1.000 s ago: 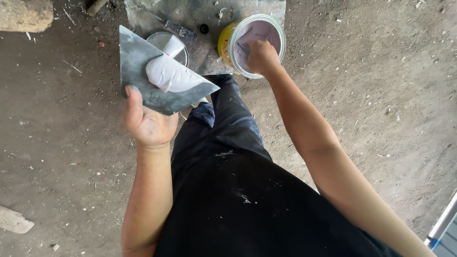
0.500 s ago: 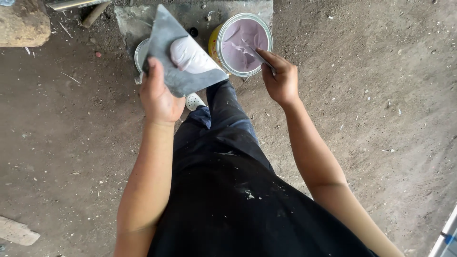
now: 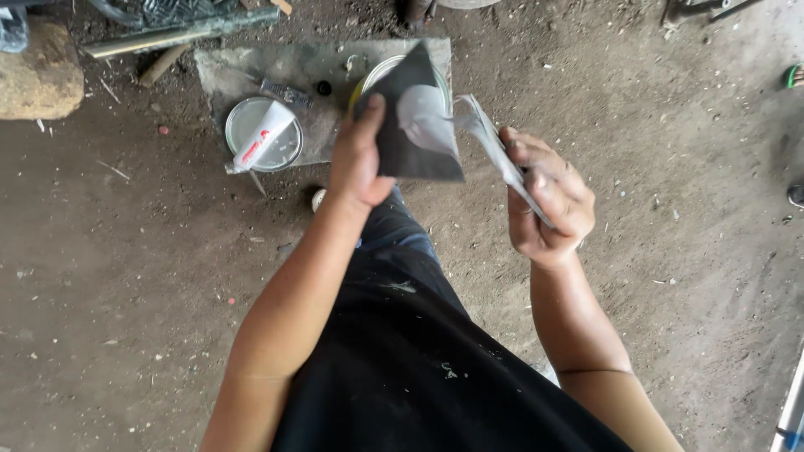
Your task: The person scrapes a white filler substance from a metal putty knife onto a car bumper, then uses a second knife to spread and smooth the filler over the surface. They later scoop more filler from a can and continue applying it to the bumper.
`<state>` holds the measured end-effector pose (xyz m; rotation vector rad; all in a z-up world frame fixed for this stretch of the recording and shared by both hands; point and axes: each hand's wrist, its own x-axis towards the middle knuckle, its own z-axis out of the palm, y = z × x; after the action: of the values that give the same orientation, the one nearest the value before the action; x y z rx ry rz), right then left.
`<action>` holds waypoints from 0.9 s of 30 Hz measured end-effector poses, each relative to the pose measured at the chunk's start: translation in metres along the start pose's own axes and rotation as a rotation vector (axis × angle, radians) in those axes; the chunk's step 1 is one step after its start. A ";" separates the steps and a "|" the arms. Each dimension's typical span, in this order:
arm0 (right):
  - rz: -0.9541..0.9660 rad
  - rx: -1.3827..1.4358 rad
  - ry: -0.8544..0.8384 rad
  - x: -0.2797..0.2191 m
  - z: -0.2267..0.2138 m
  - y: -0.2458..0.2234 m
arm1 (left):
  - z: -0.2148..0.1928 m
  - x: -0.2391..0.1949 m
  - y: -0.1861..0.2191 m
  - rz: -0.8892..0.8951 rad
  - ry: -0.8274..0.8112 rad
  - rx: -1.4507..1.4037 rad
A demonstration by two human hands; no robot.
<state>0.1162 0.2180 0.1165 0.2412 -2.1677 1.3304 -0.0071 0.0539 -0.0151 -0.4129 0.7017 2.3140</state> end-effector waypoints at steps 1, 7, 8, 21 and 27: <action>-0.005 -0.007 0.003 -0.001 0.000 0.002 | 0.015 -0.010 0.000 -0.001 -0.009 0.000; -0.226 0.077 -0.183 -0.002 0.001 0.003 | 0.061 -0.043 0.008 -0.053 -0.222 -0.189; -0.188 0.130 -0.157 -0.006 0.002 0.003 | 0.060 -0.046 0.009 -0.030 -0.238 -0.185; -0.315 0.099 -0.022 0.000 0.047 0.019 | 0.033 -0.052 0.037 0.160 -0.253 -0.146; -0.349 0.113 -0.113 0.023 0.078 0.003 | 0.023 -0.068 0.067 0.427 -0.308 -0.013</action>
<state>0.0664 0.1552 0.1005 0.7192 -2.0239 1.2605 -0.0062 -0.0100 0.0598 0.1036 0.6683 2.7000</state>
